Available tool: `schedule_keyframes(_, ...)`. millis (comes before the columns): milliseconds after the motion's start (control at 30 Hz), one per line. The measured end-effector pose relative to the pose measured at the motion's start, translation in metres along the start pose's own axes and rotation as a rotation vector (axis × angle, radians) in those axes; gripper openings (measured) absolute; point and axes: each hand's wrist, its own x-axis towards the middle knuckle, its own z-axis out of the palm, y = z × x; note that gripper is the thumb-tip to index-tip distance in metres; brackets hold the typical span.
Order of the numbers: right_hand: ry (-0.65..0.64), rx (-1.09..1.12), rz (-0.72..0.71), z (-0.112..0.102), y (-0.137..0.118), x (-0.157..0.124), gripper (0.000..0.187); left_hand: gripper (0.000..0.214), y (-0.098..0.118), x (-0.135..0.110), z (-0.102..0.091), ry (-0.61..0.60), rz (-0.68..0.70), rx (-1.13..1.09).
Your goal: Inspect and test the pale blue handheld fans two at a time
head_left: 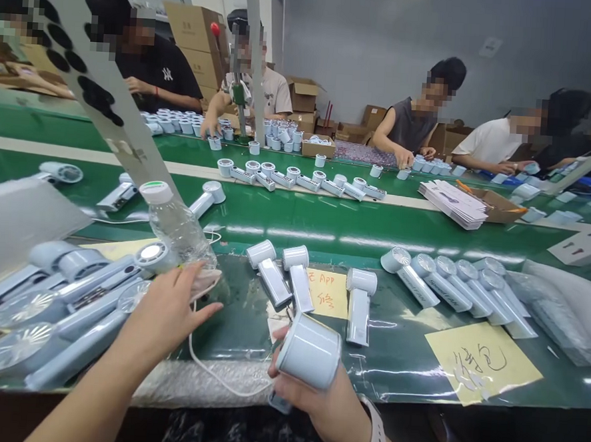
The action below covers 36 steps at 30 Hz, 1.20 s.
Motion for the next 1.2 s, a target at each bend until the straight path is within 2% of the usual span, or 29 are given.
schedule_keyframes(67,0.104,-0.099,0.008,-0.018,-0.012,0.007,0.067,0.049,-0.006,-0.003,0.001,0.098,0.098,-0.037)
schedule_keyframes(100,0.197,-0.238,0.007,-0.032,-0.023,0.013,0.068,0.044,-0.004,-0.005,0.002,0.151,0.131,-0.081)
schedule_keyframes(133,0.312,-0.418,0.007,-0.049,-0.034,0.021,0.067,0.039,-0.001,-0.007,0.003,0.190,0.156,-0.109)
schedule_keyframes(167,0.485,-0.672,-0.010,-0.067,-0.046,0.030,0.062,0.035,0.004,-0.008,0.006,0.202,0.180,-0.109)
schedule_keyframes(200,0.678,-0.964,-0.012,-0.086,-0.058,0.040,0.056,0.035,0.011,-0.008,0.010,0.182,0.198,-0.081)
schedule_keyframes(233,0.768,-1.071,-0.003,-0.103,-0.067,0.051,0.052,0.037,0.019,-0.008,0.015,0.135,0.213,-0.039)
schedule_keyframes(333,0.786,-1.256,0.019,-0.143,-0.078,0.077,0.032,0.047,0.044,-0.003,0.036,-0.083,0.247,0.025)
schedule_keyframes(400,0.756,-1.350,0.025,-0.156,-0.073,0.085,0.026,0.051,0.059,-0.001,0.052,-0.191,0.253,-0.002)
schedule_keyframes(467,0.772,-1.422,0.025,-0.162,-0.064,0.084,0.031,0.049,0.069,0.001,0.064,-0.234,0.247,-0.038)
schedule_keyframes(600,0.831,-1.479,0.041,-0.155,-0.047,0.063,0.036,0.033,0.068,0.006,0.074,-0.220,0.204,-0.112)
schedule_keyframes(767,0.643,-1.383,0.119,-0.124,-0.026,0.039,0.021,0.011,0.048,0.016,0.066,-0.108,0.066,-0.310)
schedule_keyframes(867,0.579,-1.311,0.147,-0.112,-0.023,0.035,0.021,0.035,0.040,0.014,0.052,-0.055,-0.051,-0.488)
schedule_keyframes(967,0.521,-1.197,0.141,-0.108,-0.027,0.038,0.027,0.056,0.039,-0.001,0.036,-0.107,-0.298,-0.980)
schedule_keyframes(1033,0.495,-1.107,0.124,-0.102,-0.027,0.042,0.041,0.058,0.042,-0.016,0.031,-0.164,-0.483,-1.321)
schedule_keyframes(1067,0.493,-1.064,0.115,-0.097,-0.026,0.044,0.047,0.055,0.044,-0.024,0.032,-0.201,-0.533,-1.404)
schedule_keyframes(1133,0.514,-0.988,0.093,-0.077,-0.022,0.047,0.057,0.042,0.051,-0.039,0.037,-0.254,-0.544,-1.423)
schedule_keyframes(1200,0.513,-0.890,0.023,-0.048,-0.017,0.046,0.063,0.047,0.059,-0.052,0.044,-0.306,-0.530,-1.468)
